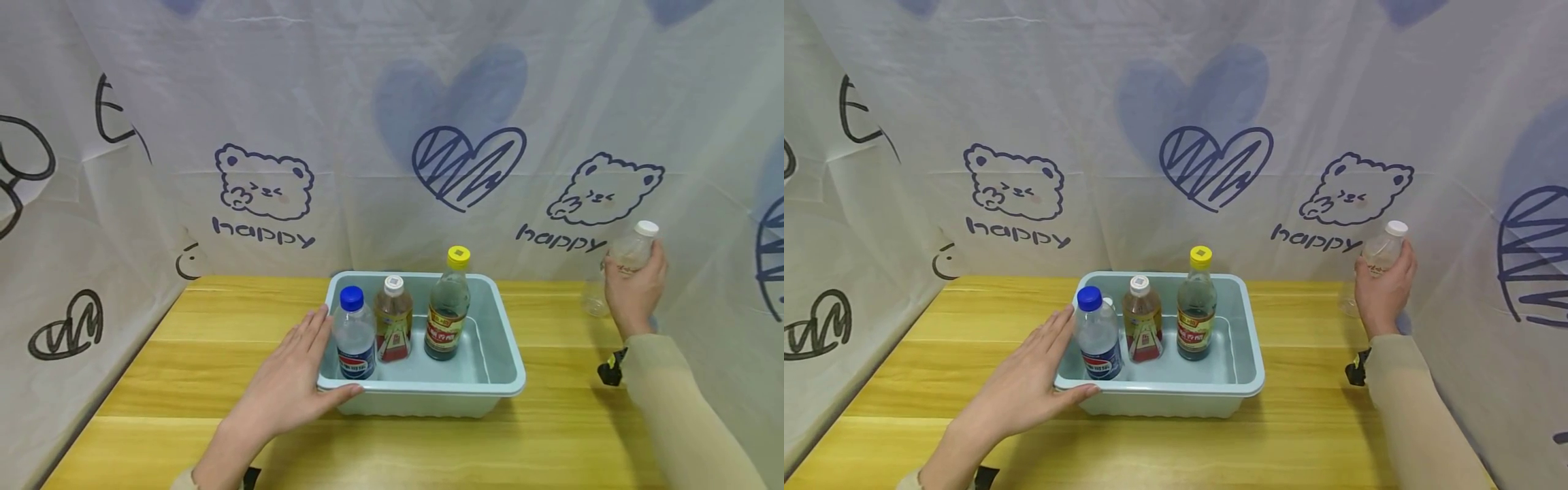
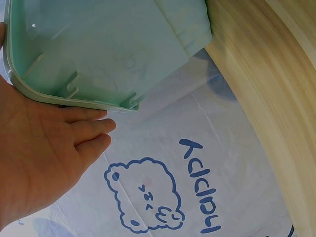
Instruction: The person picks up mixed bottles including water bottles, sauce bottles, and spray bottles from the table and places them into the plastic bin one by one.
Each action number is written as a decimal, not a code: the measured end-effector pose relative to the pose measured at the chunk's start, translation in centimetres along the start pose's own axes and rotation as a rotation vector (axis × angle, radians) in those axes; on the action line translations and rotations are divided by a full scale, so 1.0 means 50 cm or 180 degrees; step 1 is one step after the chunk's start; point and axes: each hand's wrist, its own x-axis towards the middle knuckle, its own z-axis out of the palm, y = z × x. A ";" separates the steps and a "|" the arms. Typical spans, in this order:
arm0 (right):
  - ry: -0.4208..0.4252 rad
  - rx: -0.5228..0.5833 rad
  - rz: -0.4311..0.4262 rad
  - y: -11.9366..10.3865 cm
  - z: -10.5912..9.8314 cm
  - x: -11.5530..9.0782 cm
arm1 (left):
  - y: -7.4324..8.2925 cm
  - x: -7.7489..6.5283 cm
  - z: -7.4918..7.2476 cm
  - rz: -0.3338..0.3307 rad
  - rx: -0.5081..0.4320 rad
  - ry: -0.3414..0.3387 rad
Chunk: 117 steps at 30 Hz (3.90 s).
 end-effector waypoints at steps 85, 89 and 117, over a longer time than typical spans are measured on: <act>-0.0092 0.0671 -0.0941 -0.141 -0.077 -0.136 | 0.000 -0.004 0.011 0.0070 0.0021 0.0164; -0.0084 0.0701 -0.1110 -0.152 -0.080 -0.141 | 0.000 -0.004 0.010 0.0081 0.0024 0.0172; -0.0161 0.1077 -0.1653 -0.253 -0.114 -0.205 | -0.001 -0.002 0.009 0.0087 0.0013 0.0204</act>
